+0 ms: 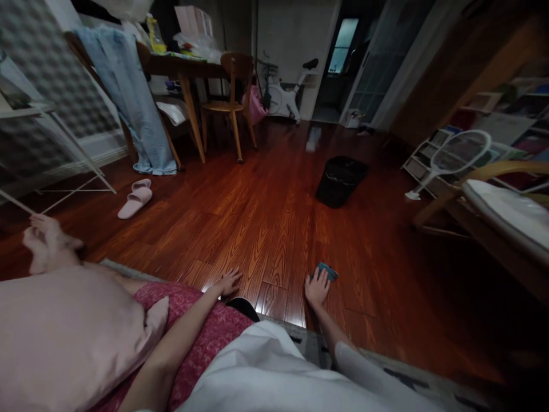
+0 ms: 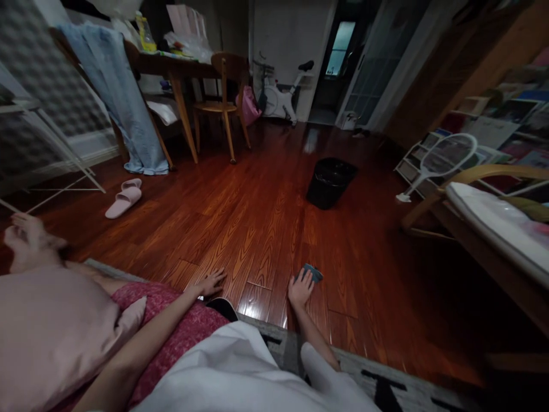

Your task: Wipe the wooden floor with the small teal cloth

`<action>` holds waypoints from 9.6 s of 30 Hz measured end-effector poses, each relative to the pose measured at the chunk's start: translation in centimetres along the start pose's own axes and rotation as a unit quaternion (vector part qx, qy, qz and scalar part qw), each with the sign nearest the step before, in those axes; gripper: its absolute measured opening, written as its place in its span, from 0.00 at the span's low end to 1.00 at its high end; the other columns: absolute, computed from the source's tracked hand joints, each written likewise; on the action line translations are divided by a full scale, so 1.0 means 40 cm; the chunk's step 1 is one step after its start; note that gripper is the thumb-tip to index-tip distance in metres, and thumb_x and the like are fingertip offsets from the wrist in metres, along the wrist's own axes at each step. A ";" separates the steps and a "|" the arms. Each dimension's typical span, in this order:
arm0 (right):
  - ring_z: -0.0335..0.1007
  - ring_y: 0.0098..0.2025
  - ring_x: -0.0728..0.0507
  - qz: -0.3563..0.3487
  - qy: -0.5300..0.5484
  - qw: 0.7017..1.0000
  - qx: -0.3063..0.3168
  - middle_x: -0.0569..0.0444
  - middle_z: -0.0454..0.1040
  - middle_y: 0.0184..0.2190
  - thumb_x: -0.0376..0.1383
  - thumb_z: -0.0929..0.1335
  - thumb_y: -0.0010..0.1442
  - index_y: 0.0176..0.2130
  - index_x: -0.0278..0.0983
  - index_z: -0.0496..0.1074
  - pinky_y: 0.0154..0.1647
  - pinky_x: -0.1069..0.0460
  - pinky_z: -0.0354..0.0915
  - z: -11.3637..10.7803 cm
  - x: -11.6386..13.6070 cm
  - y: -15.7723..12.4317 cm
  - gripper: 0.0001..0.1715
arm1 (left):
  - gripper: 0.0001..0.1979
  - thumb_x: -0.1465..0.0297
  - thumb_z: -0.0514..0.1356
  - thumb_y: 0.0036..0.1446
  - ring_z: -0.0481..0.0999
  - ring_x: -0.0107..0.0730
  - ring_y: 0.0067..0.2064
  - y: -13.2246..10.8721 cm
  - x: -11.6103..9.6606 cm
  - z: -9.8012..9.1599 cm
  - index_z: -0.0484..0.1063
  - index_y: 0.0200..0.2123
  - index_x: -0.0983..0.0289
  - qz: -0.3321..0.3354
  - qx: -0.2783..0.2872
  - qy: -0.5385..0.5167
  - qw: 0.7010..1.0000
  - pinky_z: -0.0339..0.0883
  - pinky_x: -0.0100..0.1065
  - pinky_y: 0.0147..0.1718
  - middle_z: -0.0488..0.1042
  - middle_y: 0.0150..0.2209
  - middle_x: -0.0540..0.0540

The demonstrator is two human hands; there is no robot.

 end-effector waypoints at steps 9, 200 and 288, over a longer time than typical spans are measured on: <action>0.39 0.75 0.40 -0.229 -0.022 0.967 0.107 0.44 0.48 0.74 0.42 0.53 0.69 0.72 0.34 0.52 0.72 0.39 0.40 0.025 0.146 -0.120 0.36 | 0.37 0.62 0.56 0.64 0.36 0.54 0.74 -0.002 -0.002 -0.001 0.48 0.73 0.59 0.002 0.000 -0.003 1.000 0.40 0.62 0.67 0.35 0.75 0.62; 0.46 0.73 0.41 -0.290 0.026 0.949 0.120 0.49 0.55 0.72 0.44 0.55 0.68 0.70 0.41 0.58 0.70 0.38 0.49 -0.033 -0.053 -0.108 0.34 | 0.37 0.60 0.58 0.63 0.34 0.55 0.74 -0.003 -0.008 0.001 0.49 0.72 0.54 0.006 -0.006 -0.062 0.998 0.35 0.65 0.66 0.35 0.75 0.59; 0.43 0.73 0.32 -0.026 0.010 1.000 0.014 0.31 0.54 0.70 0.41 0.51 0.67 0.69 0.23 0.56 0.69 0.30 0.44 0.050 0.111 0.060 0.39 | 0.38 0.56 0.57 0.63 0.39 0.58 0.73 0.010 0.007 0.014 0.49 0.73 0.54 0.013 -0.020 -0.033 0.999 0.42 0.66 0.65 0.37 0.75 0.59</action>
Point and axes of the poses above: each hand's wrist, its own y-axis towards the middle knuckle, its own z-axis out of the palm, x = y × z, the point moved 5 cm from there along y, towards the middle knuckle
